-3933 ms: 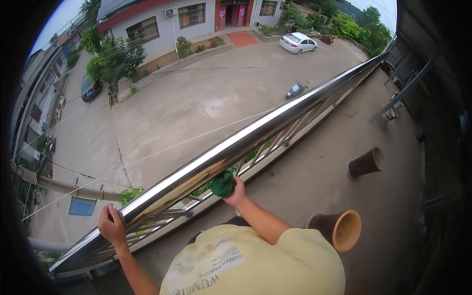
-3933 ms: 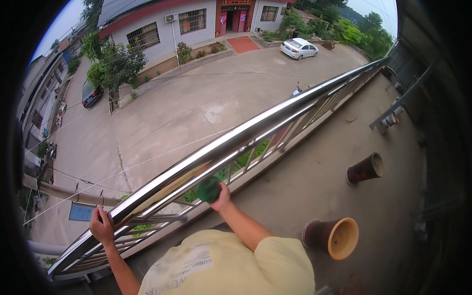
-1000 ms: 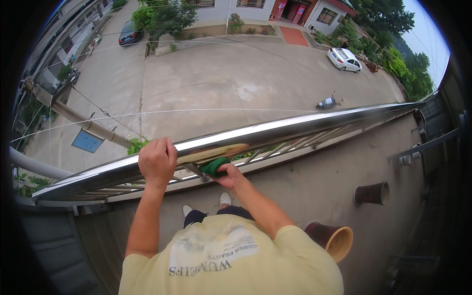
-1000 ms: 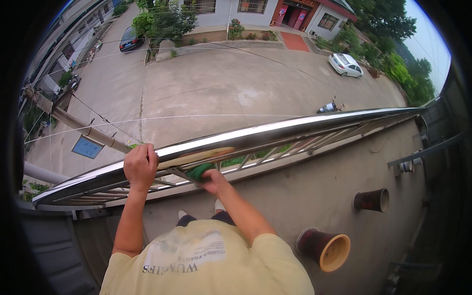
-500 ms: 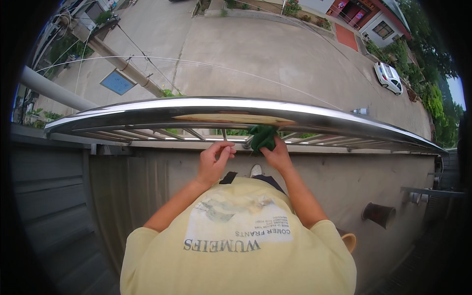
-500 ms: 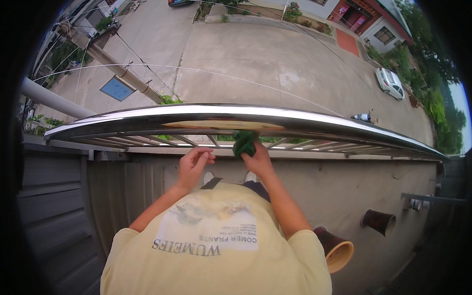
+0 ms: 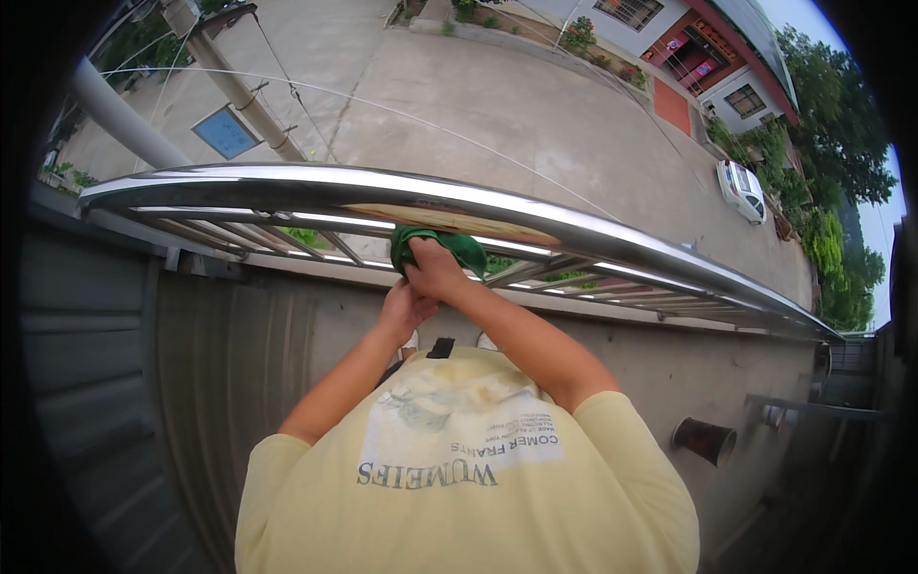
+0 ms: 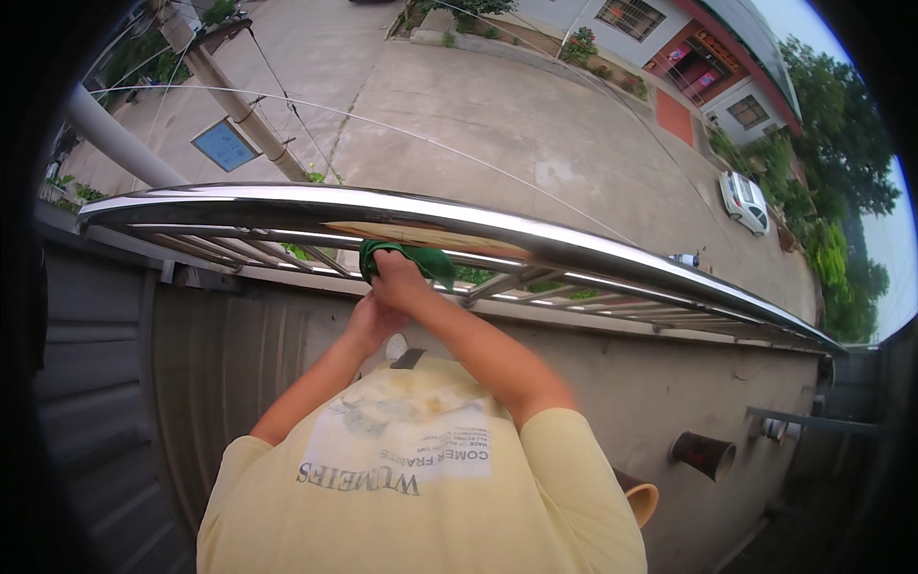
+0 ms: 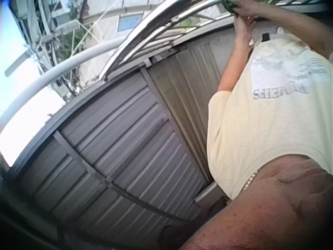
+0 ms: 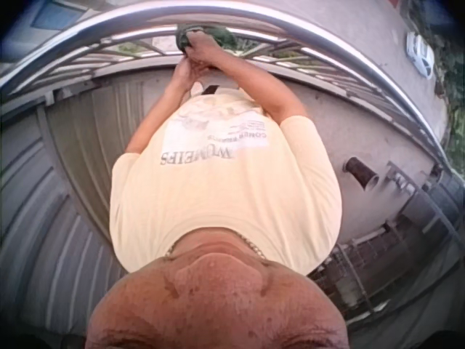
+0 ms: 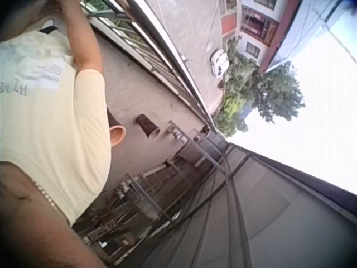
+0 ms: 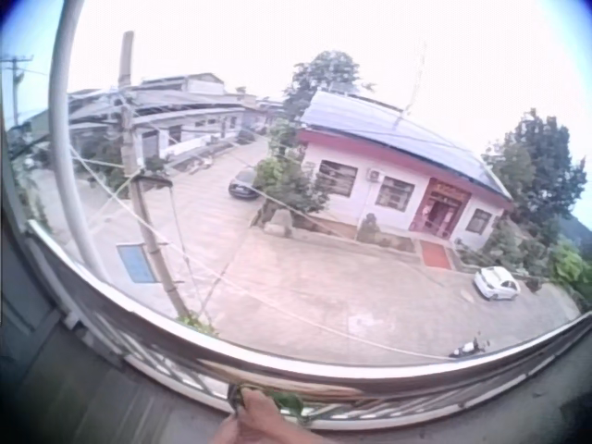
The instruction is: The person wipes a metal railing with a green cloth, cleaning the length of the top rail and the vertical supports along a balcony.
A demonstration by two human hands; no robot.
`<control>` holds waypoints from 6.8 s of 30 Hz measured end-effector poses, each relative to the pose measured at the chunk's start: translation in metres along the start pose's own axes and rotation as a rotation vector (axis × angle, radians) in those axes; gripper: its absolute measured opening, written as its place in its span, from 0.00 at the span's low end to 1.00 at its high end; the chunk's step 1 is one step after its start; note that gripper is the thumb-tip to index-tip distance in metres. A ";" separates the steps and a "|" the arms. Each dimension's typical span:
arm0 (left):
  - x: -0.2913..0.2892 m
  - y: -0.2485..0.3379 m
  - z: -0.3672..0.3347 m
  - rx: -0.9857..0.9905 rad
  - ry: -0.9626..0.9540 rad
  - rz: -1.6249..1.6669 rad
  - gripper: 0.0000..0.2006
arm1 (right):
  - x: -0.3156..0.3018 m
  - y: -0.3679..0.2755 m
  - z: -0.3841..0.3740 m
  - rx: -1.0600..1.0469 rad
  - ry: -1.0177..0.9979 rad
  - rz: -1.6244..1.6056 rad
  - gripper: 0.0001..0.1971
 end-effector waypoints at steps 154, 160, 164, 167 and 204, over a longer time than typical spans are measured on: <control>-0.272 0.333 0.114 0.428 1.025 -0.418 0.23 | -0.123 -0.067 0.033 0.133 0.907 0.204 0.08; -0.323 0.380 0.140 0.740 1.108 -0.183 0.23 | -0.123 -0.050 0.041 0.186 0.942 0.135 0.08; -0.303 0.400 0.133 0.504 1.082 -0.034 0.22 | -0.124 -0.059 0.033 0.181 0.935 0.144 0.09; -0.349 0.389 0.104 0.707 0.942 0.209 0.18 | -0.124 -0.053 0.032 0.187 0.938 0.103 0.10; -0.527 0.525 0.145 0.767 0.753 0.504 0.22 | -0.098 -0.069 0.013 0.406 1.114 -0.042 0.13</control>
Point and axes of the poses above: each hand's wrist, its own z-axis away from the middle knuckle, its own x-axis out of the palm, y = z × x, the point moved 3 cm from there along -z, towards the middle knuckle, and after that the axes turned 15 degrees about -y, right-handed, at the moved point
